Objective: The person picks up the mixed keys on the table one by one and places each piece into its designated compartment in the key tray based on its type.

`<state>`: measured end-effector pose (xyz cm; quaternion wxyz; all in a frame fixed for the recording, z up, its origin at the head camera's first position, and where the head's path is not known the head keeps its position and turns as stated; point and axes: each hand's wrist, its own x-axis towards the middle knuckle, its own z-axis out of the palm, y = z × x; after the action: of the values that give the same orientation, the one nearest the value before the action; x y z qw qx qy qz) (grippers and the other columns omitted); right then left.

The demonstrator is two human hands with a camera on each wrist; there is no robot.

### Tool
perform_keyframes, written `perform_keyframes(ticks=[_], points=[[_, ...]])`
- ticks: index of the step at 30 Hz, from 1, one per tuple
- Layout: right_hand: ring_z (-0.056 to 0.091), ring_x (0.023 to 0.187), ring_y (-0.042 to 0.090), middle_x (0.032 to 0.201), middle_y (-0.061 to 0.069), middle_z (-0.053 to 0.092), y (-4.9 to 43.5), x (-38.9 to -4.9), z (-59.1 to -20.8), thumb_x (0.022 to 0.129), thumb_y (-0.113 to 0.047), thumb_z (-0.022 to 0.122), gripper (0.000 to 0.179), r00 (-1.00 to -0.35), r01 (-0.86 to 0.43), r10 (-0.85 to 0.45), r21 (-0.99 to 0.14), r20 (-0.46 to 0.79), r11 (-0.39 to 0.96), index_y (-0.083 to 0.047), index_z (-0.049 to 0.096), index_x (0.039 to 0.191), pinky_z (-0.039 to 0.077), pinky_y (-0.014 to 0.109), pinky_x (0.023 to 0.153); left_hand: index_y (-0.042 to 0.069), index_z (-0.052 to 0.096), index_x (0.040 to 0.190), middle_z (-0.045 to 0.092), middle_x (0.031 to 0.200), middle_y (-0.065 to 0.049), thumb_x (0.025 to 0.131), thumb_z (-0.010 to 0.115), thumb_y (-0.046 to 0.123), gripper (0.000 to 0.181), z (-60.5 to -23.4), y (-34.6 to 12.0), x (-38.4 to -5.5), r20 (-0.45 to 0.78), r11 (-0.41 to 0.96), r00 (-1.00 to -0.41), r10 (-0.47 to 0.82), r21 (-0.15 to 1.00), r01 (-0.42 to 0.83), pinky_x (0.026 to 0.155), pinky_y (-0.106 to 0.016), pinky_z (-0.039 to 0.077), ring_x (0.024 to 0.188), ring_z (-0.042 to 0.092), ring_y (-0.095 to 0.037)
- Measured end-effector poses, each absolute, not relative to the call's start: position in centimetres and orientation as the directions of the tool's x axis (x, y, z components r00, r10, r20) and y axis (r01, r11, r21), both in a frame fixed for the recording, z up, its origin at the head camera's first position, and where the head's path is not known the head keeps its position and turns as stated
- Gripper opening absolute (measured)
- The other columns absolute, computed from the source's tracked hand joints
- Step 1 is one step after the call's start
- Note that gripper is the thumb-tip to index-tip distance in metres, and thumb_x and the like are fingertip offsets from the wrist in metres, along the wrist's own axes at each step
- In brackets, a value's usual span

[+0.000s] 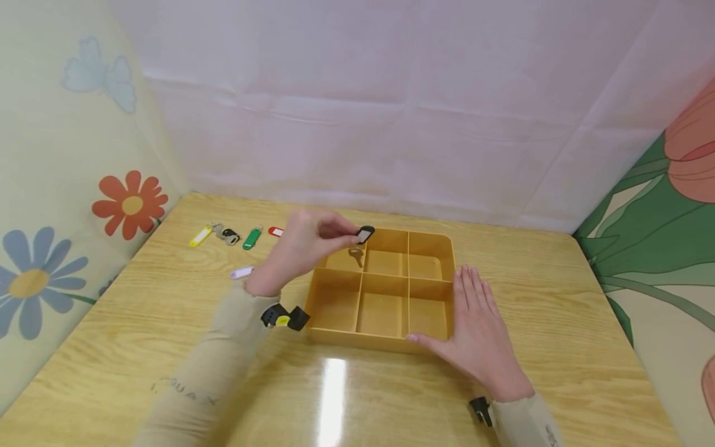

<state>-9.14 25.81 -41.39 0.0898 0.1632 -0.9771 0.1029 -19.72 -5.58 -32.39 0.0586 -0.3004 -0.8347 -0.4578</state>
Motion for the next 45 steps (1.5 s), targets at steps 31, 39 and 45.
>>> perform_keyframes(ticks=[31,39,45], points=[[0.006,0.151,0.044,0.165,0.024,-0.003,25.6,-9.1,-41.0,0.082,-0.078,0.063,0.129,-0.942,-0.319,-0.29,-0.181,0.171,0.93,0.006,0.002,0.159,-0.002,0.046,0.123,0.009,0.078,0.1,0.076,0.096,0.001,0.093,0.076,0.007,0.007,-31.2,-2.2,-21.5,0.391,0.328,-0.786,0.478,0.751,0.573,0.077,-0.02,0.056,0.085,0.07,-0.005],[0.006,0.151,0.045,0.165,0.025,-0.002,25.7,-9.2,-41.0,0.083,-0.077,0.063,0.128,-0.938,-0.329,-0.299,-0.18,0.177,0.927,0.007,0.002,0.158,-0.002,0.046,0.122,0.007,0.078,0.098,0.076,0.095,0.0,0.092,0.077,0.006,0.006,-30.4,-1.9,-22.0,0.415,0.292,-0.761,0.498,0.746,0.598,0.076,-0.02,0.057,0.084,0.07,-0.005],[0.005,0.152,0.044,0.165,0.025,-0.002,25.6,-9.2,-41.0,0.082,-0.077,0.064,0.129,-0.941,-0.322,-0.291,-0.19,0.172,0.928,0.009,0.006,0.158,-0.003,0.046,0.122,0.006,0.078,0.099,0.076,0.094,0.001,0.092,0.078,0.009,0.007,-29.9,-1.7,-22.4,0.378,0.325,-0.772,0.511,0.747,0.581,0.076,-0.02,0.056,0.083,0.07,-0.005]])
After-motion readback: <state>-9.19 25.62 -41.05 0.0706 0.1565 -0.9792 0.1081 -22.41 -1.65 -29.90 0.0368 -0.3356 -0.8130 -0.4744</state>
